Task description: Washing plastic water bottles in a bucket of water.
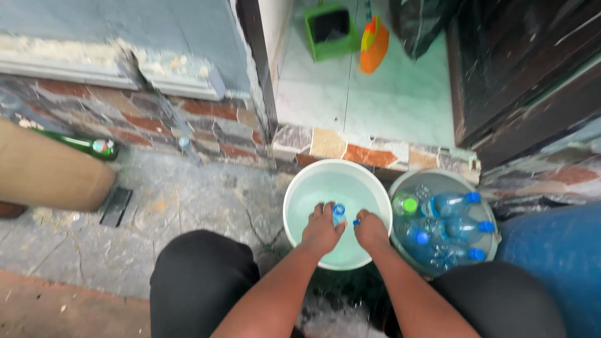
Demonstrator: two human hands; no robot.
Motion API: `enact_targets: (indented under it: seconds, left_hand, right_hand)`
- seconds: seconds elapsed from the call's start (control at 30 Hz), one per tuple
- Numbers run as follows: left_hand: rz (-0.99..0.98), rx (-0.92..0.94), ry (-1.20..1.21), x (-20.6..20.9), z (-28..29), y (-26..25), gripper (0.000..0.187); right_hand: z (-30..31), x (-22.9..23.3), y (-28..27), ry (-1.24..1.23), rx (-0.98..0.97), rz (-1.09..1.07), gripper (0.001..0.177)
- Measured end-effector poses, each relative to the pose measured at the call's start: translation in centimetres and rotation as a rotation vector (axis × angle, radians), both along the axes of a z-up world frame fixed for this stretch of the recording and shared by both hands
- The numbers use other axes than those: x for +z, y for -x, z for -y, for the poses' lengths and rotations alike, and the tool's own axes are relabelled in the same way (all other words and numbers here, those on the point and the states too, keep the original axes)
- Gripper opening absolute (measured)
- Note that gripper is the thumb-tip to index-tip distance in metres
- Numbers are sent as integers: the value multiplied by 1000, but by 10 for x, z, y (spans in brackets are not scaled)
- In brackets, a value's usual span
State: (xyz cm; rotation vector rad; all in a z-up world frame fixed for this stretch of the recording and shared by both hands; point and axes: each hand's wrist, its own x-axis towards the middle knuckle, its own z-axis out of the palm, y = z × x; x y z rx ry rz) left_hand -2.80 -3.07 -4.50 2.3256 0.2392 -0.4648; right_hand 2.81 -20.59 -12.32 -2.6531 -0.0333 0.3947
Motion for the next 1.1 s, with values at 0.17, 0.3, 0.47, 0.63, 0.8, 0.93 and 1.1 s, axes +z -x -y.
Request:
enact_targets:
  seconds: [0.17, 0.3, 0.47, 0.63, 0.8, 0.93, 1.1]
  left_hand:
    - [75, 4, 26, -7, 0, 0, 70]
    - [99, 1, 31, -13, -1, -4, 71]
    - [135, 14, 26, -8, -3, -1, 71]
    - [115, 15, 20, -2, -3, -5, 70]
    - [105, 4, 10, -2, -3, -11, 69]
    - [103, -1, 9, 3, -1, -12, 69]
    - [79, -21, -7, 2, -1, -12, 70]
  right_hand:
    - [-1, -5, 4, 40, 8, -18, 23]
    - [0, -10, 0, 73, 42, -78, 24]
    - [1, -5, -5, -253, -139, -400, 27]
    - [21, -6, -30, -897, -485, -639, 26]
    - [15, 59, -46, -1232, -506, -554, 26]
    - [3, 101, -47, -1209, -395, -486, 28]
    - [-14, 125, -44, -988, -170, -340, 30]
